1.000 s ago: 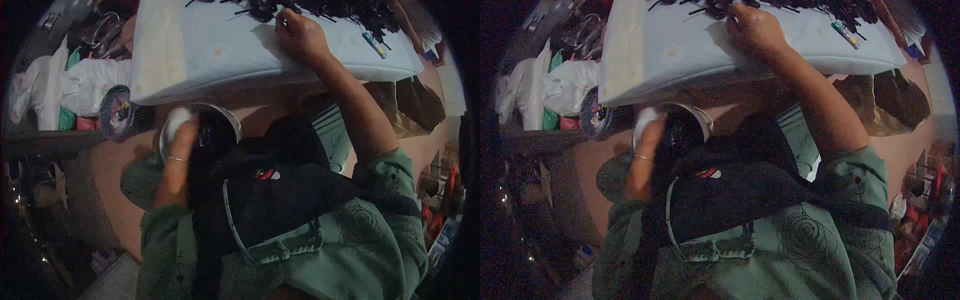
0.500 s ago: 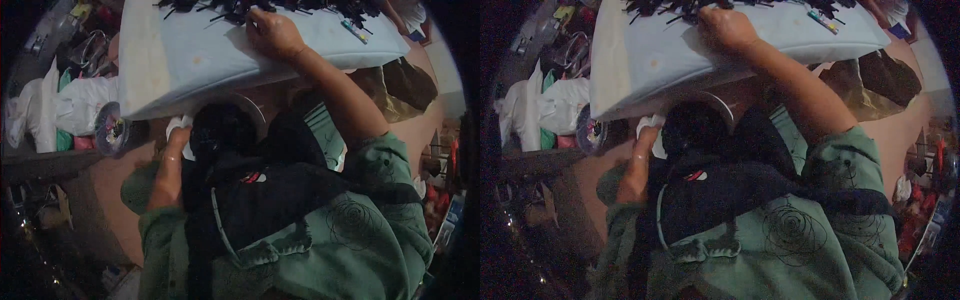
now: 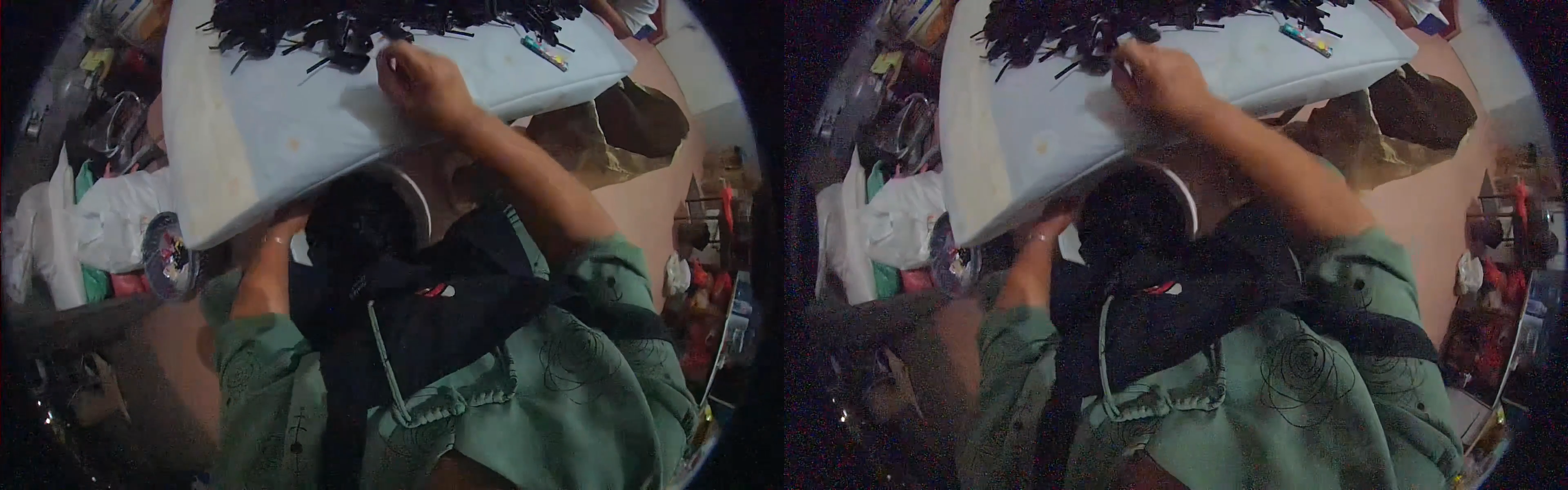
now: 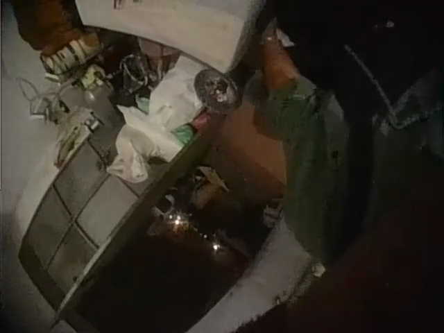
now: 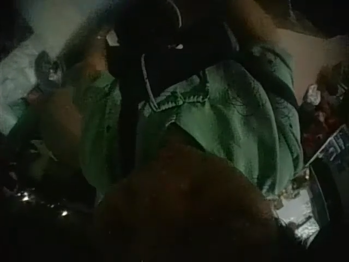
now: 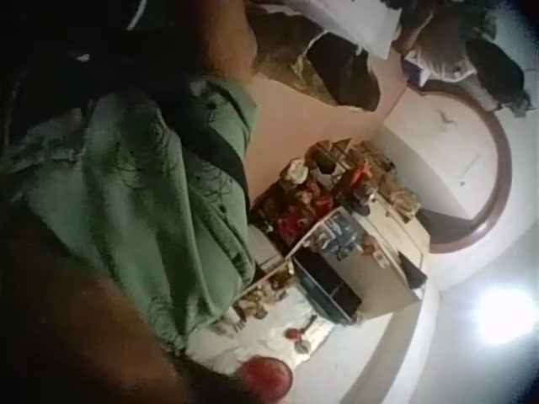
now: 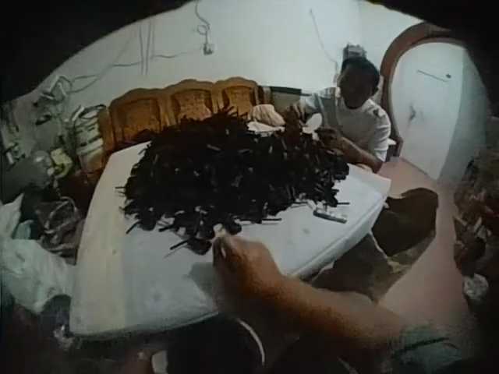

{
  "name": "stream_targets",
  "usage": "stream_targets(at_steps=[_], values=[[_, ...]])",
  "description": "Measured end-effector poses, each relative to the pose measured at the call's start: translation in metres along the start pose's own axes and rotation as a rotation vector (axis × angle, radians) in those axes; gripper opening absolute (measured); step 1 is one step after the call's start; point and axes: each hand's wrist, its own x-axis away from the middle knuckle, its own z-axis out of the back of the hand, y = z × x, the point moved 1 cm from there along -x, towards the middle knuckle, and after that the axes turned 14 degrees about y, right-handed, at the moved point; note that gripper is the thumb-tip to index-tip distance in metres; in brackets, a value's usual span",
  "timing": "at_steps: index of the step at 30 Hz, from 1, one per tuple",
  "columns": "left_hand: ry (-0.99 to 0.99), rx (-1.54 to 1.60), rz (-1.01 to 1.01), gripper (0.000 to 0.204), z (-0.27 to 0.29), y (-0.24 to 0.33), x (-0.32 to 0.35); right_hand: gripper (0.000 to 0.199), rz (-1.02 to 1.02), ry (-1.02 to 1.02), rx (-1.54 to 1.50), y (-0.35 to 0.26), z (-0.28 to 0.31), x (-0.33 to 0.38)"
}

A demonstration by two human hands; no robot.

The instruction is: Wiping and sorting small black plastic components from a table into a collection container.

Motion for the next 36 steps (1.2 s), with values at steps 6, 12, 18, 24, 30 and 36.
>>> stream_targets(at_steps=[6,12,18,24,30,36], values=[[0.187,0.229,-0.032,0.048,-0.019,-0.011,0.015,0.029,-0.138,-0.595,0.014,-0.021,0.060,0.137],[-0.021,-0.199,0.289,0.042,-0.007,-0.022,0.050,0.060,-0.742,-0.953,0.408,0.032,0.019,0.188],[-0.052,0.023,0.585,0.039,-0.042,-0.072,0.072,0.066,-1.130,-1.158,-0.155,0.039,-0.020,0.239],[-0.172,-0.495,0.001,0.041,-0.053,-0.092,0.077,0.037,-1.358,-0.926,-0.347,0.060,-0.027,0.295],[0.228,0.236,0.634,0.050,-0.018,-0.024,0.058,0.033,-0.470,-1.110,-0.066,0.067,0.021,0.258],[0.256,0.650,0.793,0.047,-0.069,-0.022,0.033,0.038,-1.269,-0.752,-0.005,0.106,0.055,0.235]])
